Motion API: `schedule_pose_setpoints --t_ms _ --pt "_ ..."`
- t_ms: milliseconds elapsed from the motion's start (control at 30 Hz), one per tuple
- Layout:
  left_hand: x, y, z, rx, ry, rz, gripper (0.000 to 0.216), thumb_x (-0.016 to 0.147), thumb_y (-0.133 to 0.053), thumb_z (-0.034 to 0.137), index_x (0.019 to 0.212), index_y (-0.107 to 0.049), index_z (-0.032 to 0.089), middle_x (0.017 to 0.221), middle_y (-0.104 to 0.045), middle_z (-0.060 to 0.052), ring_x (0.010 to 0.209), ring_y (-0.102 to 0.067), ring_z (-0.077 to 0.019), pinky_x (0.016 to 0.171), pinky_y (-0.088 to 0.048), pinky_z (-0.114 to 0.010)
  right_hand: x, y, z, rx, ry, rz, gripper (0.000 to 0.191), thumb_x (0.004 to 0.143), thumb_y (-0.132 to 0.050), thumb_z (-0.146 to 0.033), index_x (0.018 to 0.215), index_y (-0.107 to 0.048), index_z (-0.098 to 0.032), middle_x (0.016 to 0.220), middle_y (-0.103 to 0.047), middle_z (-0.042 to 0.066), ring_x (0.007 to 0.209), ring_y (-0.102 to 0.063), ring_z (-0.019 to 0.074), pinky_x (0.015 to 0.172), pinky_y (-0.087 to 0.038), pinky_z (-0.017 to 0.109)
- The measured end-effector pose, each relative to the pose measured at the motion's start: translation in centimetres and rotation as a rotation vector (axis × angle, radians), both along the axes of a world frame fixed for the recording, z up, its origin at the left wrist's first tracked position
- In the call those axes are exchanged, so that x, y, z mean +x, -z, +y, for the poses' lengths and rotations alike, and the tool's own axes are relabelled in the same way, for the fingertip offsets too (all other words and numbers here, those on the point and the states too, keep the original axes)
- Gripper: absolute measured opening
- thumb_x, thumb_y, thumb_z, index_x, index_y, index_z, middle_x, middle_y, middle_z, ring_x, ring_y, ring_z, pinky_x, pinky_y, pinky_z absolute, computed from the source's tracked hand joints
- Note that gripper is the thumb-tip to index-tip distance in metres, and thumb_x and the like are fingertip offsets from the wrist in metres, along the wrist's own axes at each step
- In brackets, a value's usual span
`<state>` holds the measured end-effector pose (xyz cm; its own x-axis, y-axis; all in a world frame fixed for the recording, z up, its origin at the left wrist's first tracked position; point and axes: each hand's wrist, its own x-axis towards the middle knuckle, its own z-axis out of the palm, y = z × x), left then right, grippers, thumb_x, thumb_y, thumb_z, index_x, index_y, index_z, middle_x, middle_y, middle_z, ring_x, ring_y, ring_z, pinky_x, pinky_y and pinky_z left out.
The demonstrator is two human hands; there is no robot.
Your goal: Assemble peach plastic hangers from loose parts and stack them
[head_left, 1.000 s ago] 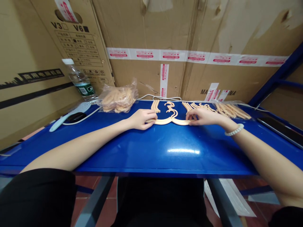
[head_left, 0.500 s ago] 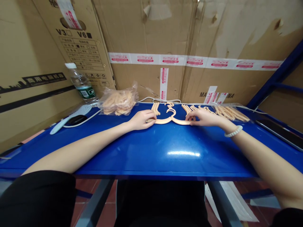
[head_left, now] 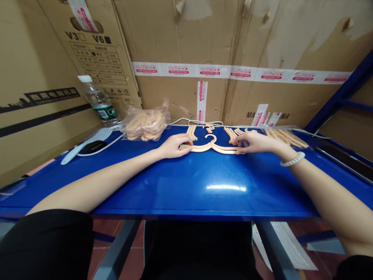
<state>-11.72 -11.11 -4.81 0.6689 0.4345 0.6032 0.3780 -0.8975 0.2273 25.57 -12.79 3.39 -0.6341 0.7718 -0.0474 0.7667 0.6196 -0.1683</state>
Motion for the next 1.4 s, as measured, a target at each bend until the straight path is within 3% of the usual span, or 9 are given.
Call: schedule_pose_setpoints --t_ms 200,533,667,800,900,1033,1167,1400 --pt "0.0 -0.1 0.0 -0.016 -0.002 0.005 0.014 0.092 -0.057 0.026 0.09 -0.068 0.017 0.092 -0.07 -0.007 0.085 -0.066 -0.0207 0.077 -0.05 -0.031 0.0 1.0 0.7 0.054 0.037 -0.075 0.024 0.084 -0.067 -0.039 0.095 -0.076 -0.019 0.093 -0.075 0.008 0.081 -0.068 0.0258 0.068 -0.043 0.033" --pt "0.0 -0.3 0.1 -0.084 -0.019 -0.042 0.015 0.089 -0.058 0.025 0.083 -0.068 0.017 0.086 -0.072 -0.006 0.081 -0.068 -0.0191 0.075 -0.051 -0.03 -0.1 1.1 0.7 0.058 0.044 -0.09 0.021 0.085 -0.067 -0.036 0.095 -0.075 -0.02 0.094 -0.075 0.007 0.083 -0.068 0.0253 0.069 -0.044 0.032" --pt "-0.2 -0.2 0.9 -0.153 -0.09 -0.128 0.017 0.089 -0.058 0.028 0.085 -0.07 0.017 0.089 -0.074 -0.006 0.083 -0.069 -0.0195 0.078 -0.053 -0.031 -0.3 0.8 0.6 0.052 0.07 -0.125 0.025 0.082 -0.07 -0.036 0.1 -0.076 -0.019 0.099 -0.075 0.008 0.086 -0.068 0.0271 0.071 -0.046 0.033" --pt "-0.4 0.3 1.7 -0.272 -0.188 -0.256 0.015 0.087 -0.058 0.025 0.093 -0.069 0.017 0.092 -0.074 -0.006 0.083 -0.069 -0.0185 0.079 -0.055 -0.031 -0.2 0.0 0.2 -0.017 0.11 -0.181 0.021 0.08 -0.072 -0.031 0.096 -0.073 -0.018 0.095 -0.075 0.008 0.086 -0.069 0.0275 0.073 -0.047 0.033" --pt "-0.6 0.6 2.2 -0.338 -0.236 -0.343 0.014 0.081 -0.062 0.022 0.094 -0.066 0.017 0.083 -0.069 -0.003 0.076 -0.067 -0.0163 0.073 -0.054 -0.029 0.6 -0.5 0.0 -0.094 0.26 -0.226 0.021 0.077 -0.075 -0.026 0.095 -0.067 -0.018 0.082 -0.073 0.006 0.075 -0.069 0.0256 0.066 -0.048 0.032" --pt "-0.7 0.9 2.6 -0.409 -0.201 -0.376 0.017 0.079 -0.066 0.022 0.094 -0.062 0.017 0.072 -0.061 0.002 0.064 -0.06 -0.0122 0.064 -0.05 -0.025 2.0 -0.4 0.2 -0.316 0.425 -0.252 0.02 0.078 -0.075 -0.029 0.086 -0.059 -0.02 0.071 -0.068 0.003 0.064 -0.067 0.0227 0.054 -0.044 0.029" --pt "-0.7 1.0 2.7 -0.441 -0.156 -0.373 0.015 0.081 -0.064 0.024 0.094 -0.059 0.017 0.073 -0.061 0.001 0.06 -0.058 -0.0104 0.061 -0.048 -0.024 2.5 0.3 0.6 -0.433 0.39 -0.251 0.03 0.081 -0.074 -0.041 0.071 -0.053 -0.022 0.061 -0.061 0.002 0.059 -0.062 0.0206 0.056 -0.045 0.03" --pt "-0.8 1.0 2.6 -0.377 -0.168 -0.335 0.014 0.085 -0.065 0.027 0.092 -0.059 0.018 0.061 -0.054 0.006 0.053 -0.052 -0.0092 0.056 -0.042 -0.022 2.4 1.0 0.9 -0.386 0.386 -0.286 0.027 0.089 -0.055 -0.038 0.069 -0.046 -0.023 0.057 -0.055 0.003 0.052 -0.055 0.0201 0.052 -0.042 0.032"
